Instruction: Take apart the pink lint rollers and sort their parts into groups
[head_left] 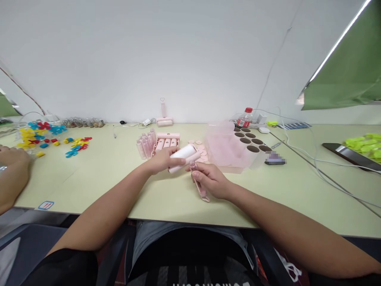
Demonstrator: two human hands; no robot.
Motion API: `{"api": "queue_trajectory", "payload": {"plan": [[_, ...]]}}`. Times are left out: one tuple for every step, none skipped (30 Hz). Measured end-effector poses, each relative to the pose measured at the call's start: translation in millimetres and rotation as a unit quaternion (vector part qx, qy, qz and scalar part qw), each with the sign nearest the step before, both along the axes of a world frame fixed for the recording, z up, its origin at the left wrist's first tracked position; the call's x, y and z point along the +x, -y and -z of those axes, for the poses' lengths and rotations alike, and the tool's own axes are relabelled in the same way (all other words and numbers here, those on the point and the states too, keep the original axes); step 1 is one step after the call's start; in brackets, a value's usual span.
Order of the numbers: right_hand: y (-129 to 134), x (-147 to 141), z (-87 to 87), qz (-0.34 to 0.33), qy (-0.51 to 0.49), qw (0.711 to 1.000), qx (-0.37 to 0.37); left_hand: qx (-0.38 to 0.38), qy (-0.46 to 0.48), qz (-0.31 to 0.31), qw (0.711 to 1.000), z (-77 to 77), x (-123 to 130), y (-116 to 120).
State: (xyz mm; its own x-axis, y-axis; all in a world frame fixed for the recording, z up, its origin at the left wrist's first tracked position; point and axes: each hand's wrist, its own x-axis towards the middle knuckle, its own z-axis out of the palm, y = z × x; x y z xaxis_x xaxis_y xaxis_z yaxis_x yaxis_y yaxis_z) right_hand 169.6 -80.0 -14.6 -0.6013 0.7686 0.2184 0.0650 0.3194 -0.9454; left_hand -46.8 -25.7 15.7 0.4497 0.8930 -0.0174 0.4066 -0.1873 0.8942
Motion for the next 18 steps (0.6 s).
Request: {"api": "queue_trajectory", "payload": {"plan": [[-1, -1, 1.2, 0.005, 0.000, 1.000, -0.013, -0.031, 0.065, -0.009, 0.997, 0.7, 0, -2], [-2, -3, 2.4, 0.009, -0.001, 0.999, -0.031, -0.055, 0.124, -0.010, 0.991, 1.6, 0, -3], [-3, -4, 3.7, 0.010, -0.003, 0.999, -0.053, -0.075, 0.172, -0.006, 0.982, 2.7, 1, -4], [-3, -6, 4.9, 0.008, -0.004, 0.997, -0.076, -0.091, 0.206, 0.000, 0.974, 3.8, 2, -4], [-4, -7, 5.9, 0.003, -0.004, 0.995, -0.096, -0.104, 0.229, 0.006, 0.968, 4.9, 2, -4], [-4, -8, 6.7, 0.000, -0.006, 0.994, -0.108, -0.112, 0.242, 0.013, 0.964, 5.9, 3, -4], [-4, -8, 7.2, -0.001, -0.008, 0.994, -0.113, -0.117, 0.249, 0.018, 0.961, 6.8, 4, -4], [-4, -8, 7.3, -0.002, -0.010, 0.994, -0.113, -0.119, 0.254, 0.025, 0.959, 7.6, 4, -4], [-3, -8, 7.2, 0.000, -0.011, 0.994, -0.109, -0.120, 0.257, 0.029, 0.958, 8.2, 4, -4], [-3, -8, 6.8, 0.002, -0.011, 0.994, -0.105, -0.121, 0.260, 0.033, 0.957, 8.8, 4, -4], [-3, -8, 6.2, 0.005, -0.012, 0.995, -0.100, -0.122, 0.263, 0.036, 0.956, 9.3, 4, -5], [-2, -8, 5.4, 0.007, -0.013, 0.995, -0.096, -0.124, 0.264, 0.039, 0.956, 9.9, 4, -5], [-2, -8, 4.5, 0.008, -0.014, 0.996, -0.092, -0.125, 0.265, 0.041, 0.955, 10.5, 4, -5], [-1, -8, 3.7, 0.008, -0.014, 0.996, -0.087, -0.125, 0.266, 0.043, 0.955, 11.1, 3, -6], [-1, -9, 2.9, 0.009, -0.015, 0.996, -0.083, -0.125, 0.265, 0.045, 0.955, 11.7, 3, -6], [-1, -9, 2.4, 0.011, -0.014, 0.997, -0.078, -0.125, 0.264, 0.047, 0.955, 12.3, 3, -7], [-1, -9, 2.0, 0.014, -0.014, 0.997, -0.073, -0.125, 0.262, 0.050, 0.956, 12.9, 3, -7], [-1, -9, 1.8, 0.016, -0.013, 0.997, -0.070, -0.125, 0.259, 0.054, 0.956, 13.3, 2, -7]]}}
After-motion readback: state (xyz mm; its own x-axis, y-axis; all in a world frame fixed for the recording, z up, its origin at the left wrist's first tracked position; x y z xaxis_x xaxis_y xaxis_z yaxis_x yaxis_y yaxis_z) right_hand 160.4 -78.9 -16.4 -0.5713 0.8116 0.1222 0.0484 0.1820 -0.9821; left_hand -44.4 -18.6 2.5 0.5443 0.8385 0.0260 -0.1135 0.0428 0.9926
